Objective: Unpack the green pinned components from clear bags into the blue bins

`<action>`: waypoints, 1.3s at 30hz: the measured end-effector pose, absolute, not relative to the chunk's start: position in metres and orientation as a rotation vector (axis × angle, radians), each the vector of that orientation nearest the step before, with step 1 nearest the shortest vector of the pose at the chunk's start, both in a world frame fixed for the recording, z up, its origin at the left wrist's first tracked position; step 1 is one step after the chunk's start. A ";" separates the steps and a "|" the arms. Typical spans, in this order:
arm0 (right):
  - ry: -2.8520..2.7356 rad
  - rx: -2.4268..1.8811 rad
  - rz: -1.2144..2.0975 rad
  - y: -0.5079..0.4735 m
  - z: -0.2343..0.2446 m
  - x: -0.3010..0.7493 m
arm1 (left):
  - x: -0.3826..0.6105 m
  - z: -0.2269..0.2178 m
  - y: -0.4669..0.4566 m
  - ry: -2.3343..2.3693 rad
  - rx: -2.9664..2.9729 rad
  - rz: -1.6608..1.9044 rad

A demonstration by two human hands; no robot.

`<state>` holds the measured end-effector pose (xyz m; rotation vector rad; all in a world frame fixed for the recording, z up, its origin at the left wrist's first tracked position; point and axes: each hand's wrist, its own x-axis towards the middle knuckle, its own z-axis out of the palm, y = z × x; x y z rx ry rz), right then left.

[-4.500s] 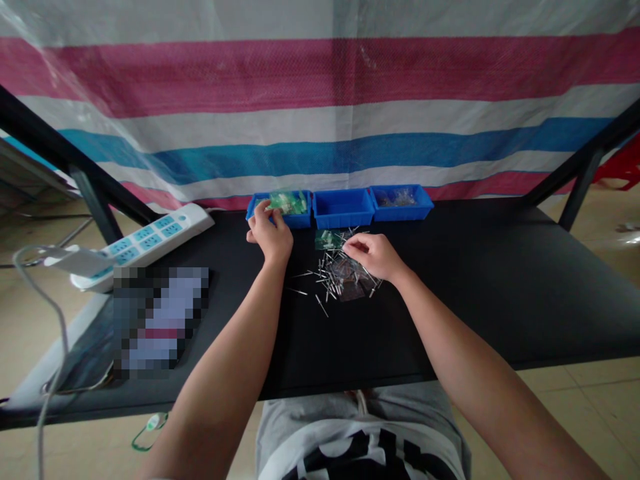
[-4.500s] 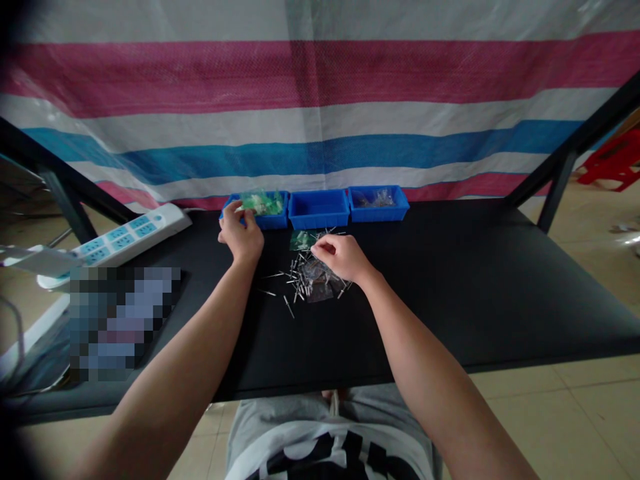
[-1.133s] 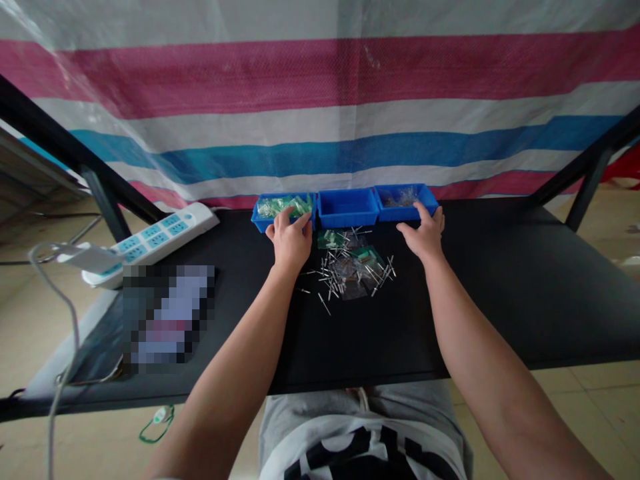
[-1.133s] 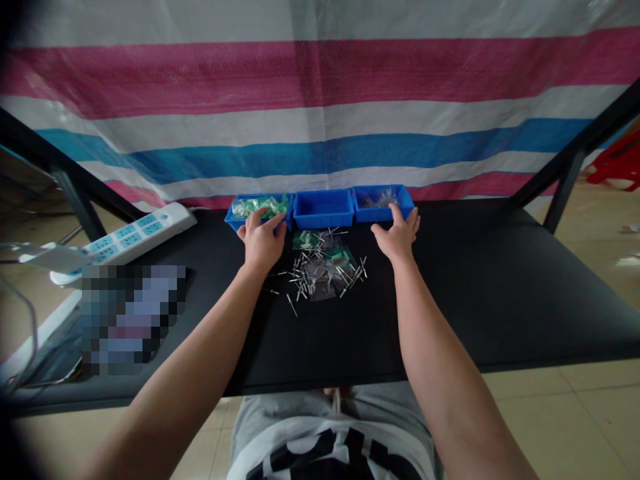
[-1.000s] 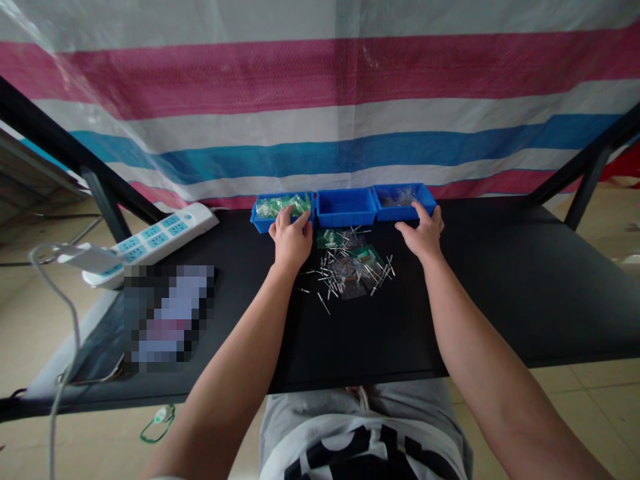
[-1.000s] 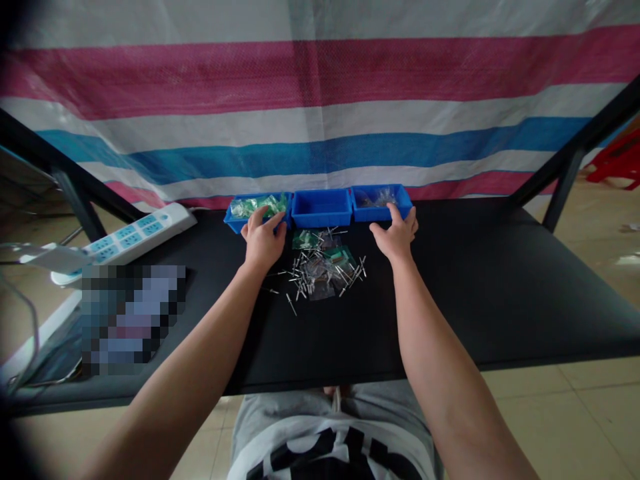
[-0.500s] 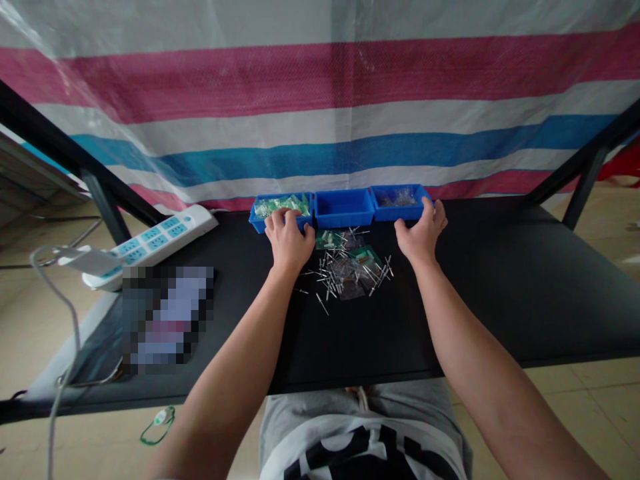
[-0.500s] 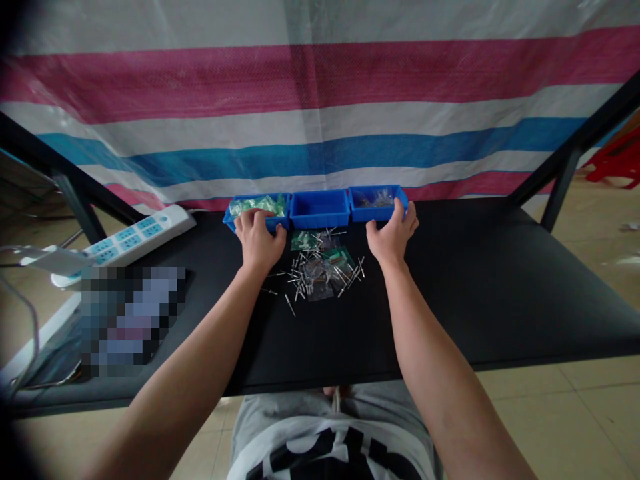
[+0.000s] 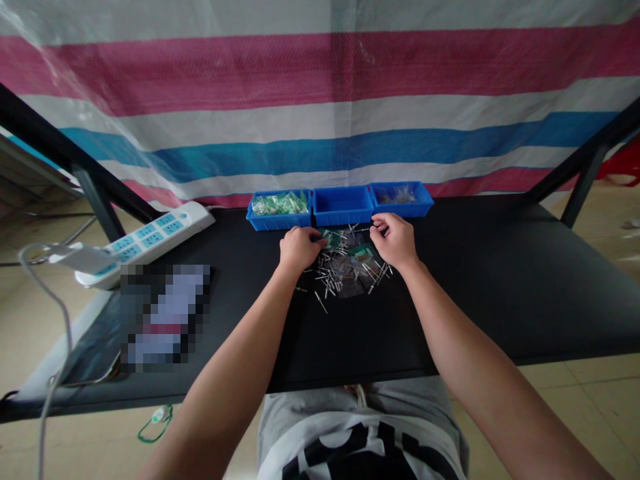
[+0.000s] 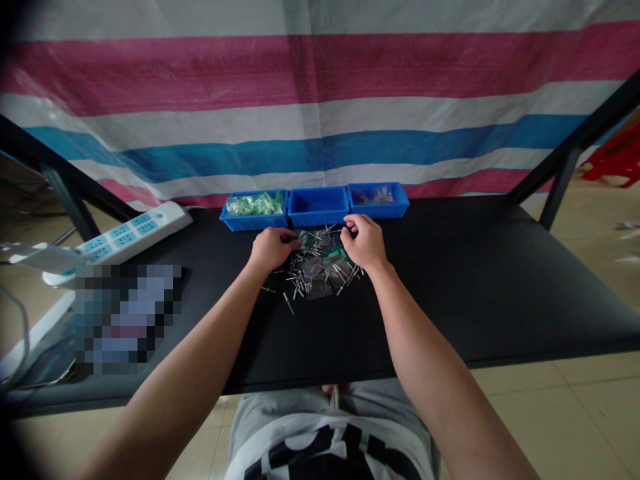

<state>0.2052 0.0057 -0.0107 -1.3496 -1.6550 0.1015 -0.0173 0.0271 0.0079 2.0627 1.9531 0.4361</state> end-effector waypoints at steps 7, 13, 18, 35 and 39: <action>-1.699 -1.382 0.162 0.001 -0.004 0.200 | -0.020 0.012 0.027 1.760 2.122 0.353; -1.696 -1.364 0.201 -0.001 -0.002 0.199 | -0.021 0.007 0.027 1.782 2.142 0.375; -1.702 -1.358 0.253 0.000 -0.003 0.199 | -0.022 0.005 0.028 1.768 2.133 0.381; -1.734 -1.349 0.293 0.001 -0.006 0.200 | -0.030 0.006 0.032 1.418 2.017 0.605; -1.733 -1.342 0.315 0.001 -0.005 0.200 | -0.029 0.006 0.030 1.121 1.875 0.805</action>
